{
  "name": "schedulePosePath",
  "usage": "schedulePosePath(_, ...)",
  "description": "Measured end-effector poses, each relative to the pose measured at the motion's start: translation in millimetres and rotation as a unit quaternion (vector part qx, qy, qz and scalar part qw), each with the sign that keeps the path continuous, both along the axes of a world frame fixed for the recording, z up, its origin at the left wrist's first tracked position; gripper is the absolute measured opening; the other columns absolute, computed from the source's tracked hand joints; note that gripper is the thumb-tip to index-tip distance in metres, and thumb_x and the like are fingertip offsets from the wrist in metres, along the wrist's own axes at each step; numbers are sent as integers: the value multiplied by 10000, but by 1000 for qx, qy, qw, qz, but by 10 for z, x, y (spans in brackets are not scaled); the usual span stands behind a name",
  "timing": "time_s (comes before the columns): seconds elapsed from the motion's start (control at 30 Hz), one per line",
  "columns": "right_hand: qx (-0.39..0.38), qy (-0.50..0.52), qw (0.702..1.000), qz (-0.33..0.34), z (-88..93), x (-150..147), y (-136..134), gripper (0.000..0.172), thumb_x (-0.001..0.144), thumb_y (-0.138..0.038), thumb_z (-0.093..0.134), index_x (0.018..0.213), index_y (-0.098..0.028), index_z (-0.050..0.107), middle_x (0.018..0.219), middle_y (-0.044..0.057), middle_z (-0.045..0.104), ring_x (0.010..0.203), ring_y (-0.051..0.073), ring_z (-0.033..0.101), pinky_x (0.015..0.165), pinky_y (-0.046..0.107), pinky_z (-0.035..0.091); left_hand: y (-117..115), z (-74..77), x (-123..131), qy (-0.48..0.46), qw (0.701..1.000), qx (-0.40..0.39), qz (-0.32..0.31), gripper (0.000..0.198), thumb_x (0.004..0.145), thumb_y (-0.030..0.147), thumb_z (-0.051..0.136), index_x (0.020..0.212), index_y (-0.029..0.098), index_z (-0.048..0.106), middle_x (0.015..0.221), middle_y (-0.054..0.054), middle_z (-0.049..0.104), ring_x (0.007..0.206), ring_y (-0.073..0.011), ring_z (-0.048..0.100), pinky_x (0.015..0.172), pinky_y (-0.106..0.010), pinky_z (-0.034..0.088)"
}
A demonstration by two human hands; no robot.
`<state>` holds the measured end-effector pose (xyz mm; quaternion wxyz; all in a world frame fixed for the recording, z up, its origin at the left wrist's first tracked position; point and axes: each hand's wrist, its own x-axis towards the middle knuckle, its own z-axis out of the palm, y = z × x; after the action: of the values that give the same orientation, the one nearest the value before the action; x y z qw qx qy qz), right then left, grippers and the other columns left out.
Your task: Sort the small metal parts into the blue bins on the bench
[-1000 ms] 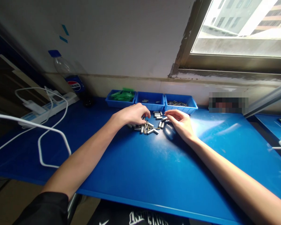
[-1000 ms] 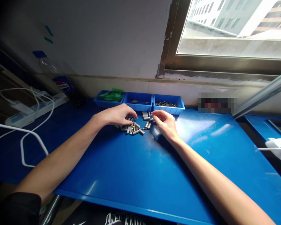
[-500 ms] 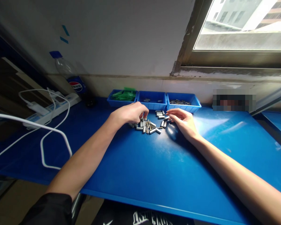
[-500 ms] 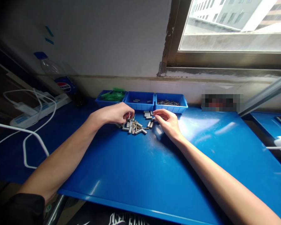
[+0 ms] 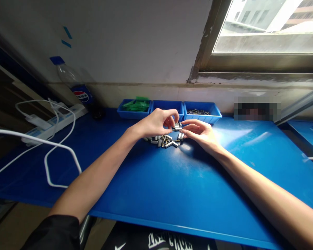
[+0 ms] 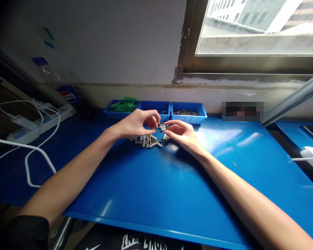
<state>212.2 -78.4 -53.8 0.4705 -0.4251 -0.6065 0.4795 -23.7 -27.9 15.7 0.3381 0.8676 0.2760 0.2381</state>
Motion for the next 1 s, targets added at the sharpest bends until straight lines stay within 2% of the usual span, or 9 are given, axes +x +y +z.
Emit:
schedulePosePath(0.2,-22,-2,1000,10,-12,28,13,391,765,-489,897,1002,-187,824,889,84,819,787,229,761,796,391,635,-1,-61,45,6,1000,10,18,266,779,175,773,978,177,596,863,-23,733,780,-150,725,728,-235,589)
schedulePosePath(0.37,-34,28,999,19,0,45,44,409,739,-487,915,1032,-213,830,924,72,825,779,228,761,806,408,633,-9,-60,57,-14,1000,8,8,233,806,212,775,947,174,593,881,-29,732,808,-152,727,775,-257,604)
schedulePosePath(0.53,-39,14,999,19,8,58,58,372,763,-489,895,993,-202,844,838,72,818,763,227,758,794,399,629,-11,-74,75,-16,1000,19,8,175,841,217,749,943,165,617,905,-40,738,839,-156,728,787,-258,597)
schedulePosePath(0.63,-39,17,999,6,-25,64,78,362,754,-480,904,988,-210,845,862,71,821,750,225,755,783,403,631,11,-79,64,9,999,45,26,121,860,193,715,956,154,652,917,-47,746,850,-161,726,781,-251,578)
schedulePosePath(0.7,-22,29,999,-28,-66,66,101,345,762,-468,902,990,-216,843,874,67,821,752,225,758,801,412,632,43,-75,29,49,995,78,46,117,867,183,699,978,147,695,944,-61,759,862,-171,722,788,-258,563)
schedulePosePath(0.77,13,50,994,-92,-109,65,127,328,783,-450,893,1016,-226,835,936,68,827,783,230,769,834,419,631,78,-63,-25,103,989,99,49,147,869,188,698,1001,146,744,980,-76,776,888,-185,721,801,-265,548)
schedulePosePath(0.83,50,74,986,-144,-142,64,148,371,803,-435,882,1114,-244,811,1109,79,819,859,243,782,861,423,631,102,-39,-80,158,983,91,22,183,866,212,717,1025,155,785,1022,-80,791,939,-198,726,813,-258,534)
schedulePosePath(0.93,76,88,983,-140,-159,59,155,563,821,-419,868,1346,-296,705,1399,86,714,963,249,779,871,421,633,98,1,-119,211,975,60,-31,231,846,246,761,1060,182,821,1057,-68,805,984,-204,727,813,-240,518)
schedulePosePath(1.0,87,64,987,-121,-151,47,136,589,836,-413,853,1385,-303,669,1400,87,709,956,236,766,862,411,631,75,16,-106,223,973,47,-42,233,827,236,778,1048,189,833,1034,-63,808,943,-195,726,788,-231,508)
